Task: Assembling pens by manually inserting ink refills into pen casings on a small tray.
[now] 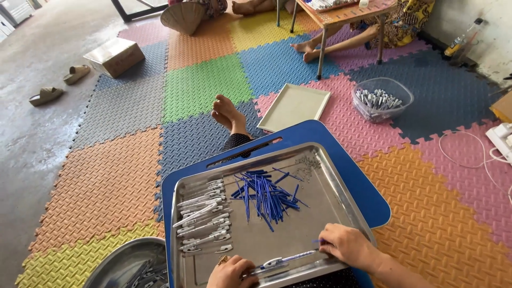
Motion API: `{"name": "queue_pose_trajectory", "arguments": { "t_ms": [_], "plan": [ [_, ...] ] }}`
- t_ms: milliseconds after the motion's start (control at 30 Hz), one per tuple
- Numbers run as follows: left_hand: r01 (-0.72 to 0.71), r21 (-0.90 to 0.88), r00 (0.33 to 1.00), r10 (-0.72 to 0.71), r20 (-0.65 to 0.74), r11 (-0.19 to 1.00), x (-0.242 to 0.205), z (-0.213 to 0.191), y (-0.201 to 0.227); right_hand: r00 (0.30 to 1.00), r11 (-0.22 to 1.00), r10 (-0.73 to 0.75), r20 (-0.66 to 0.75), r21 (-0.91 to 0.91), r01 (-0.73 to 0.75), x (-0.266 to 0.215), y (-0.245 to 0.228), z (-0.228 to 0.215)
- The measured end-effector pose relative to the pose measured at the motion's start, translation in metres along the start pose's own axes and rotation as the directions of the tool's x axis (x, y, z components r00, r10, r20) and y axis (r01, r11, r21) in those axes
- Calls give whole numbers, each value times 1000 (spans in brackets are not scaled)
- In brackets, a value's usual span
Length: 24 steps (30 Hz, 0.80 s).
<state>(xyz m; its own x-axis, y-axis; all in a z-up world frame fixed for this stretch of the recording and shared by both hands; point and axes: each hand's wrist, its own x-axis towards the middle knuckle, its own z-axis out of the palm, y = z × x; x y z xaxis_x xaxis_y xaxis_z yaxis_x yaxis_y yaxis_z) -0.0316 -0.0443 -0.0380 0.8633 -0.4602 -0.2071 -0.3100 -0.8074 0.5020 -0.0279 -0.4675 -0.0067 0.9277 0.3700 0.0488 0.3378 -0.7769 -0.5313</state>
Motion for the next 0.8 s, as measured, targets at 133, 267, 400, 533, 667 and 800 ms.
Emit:
{"name": "queue_pose_trajectory", "arguments": {
  "t_ms": [133,267,400,533,667,800],
  "plan": [
    [63,8,997,-63,-38,998,-7,5,-10,997,988,9,-78,-151,-21,11,19,-1],
    [46,-23,998,-47,-42,999,-11,12,-15,977,932,33,-208,-347,-106,34,50,-2],
    [78,-44,996,-79,-35,996,-9,3,-3,968,925,-14,-250,-371,-83,65,35,-24],
    [123,-116,985,-136,-106,986,-4,-18,16,969,960,-7,-248,-273,-63,122,51,-30],
    [-6,-149,957,-38,-289,989,-20,-48,50,980,988,-32,-198,-152,1,142,26,-51],
    [-2,-137,910,-55,-410,991,-6,-59,43,980,998,-69,-186,-11,68,163,-17,-96]
  ]
}}
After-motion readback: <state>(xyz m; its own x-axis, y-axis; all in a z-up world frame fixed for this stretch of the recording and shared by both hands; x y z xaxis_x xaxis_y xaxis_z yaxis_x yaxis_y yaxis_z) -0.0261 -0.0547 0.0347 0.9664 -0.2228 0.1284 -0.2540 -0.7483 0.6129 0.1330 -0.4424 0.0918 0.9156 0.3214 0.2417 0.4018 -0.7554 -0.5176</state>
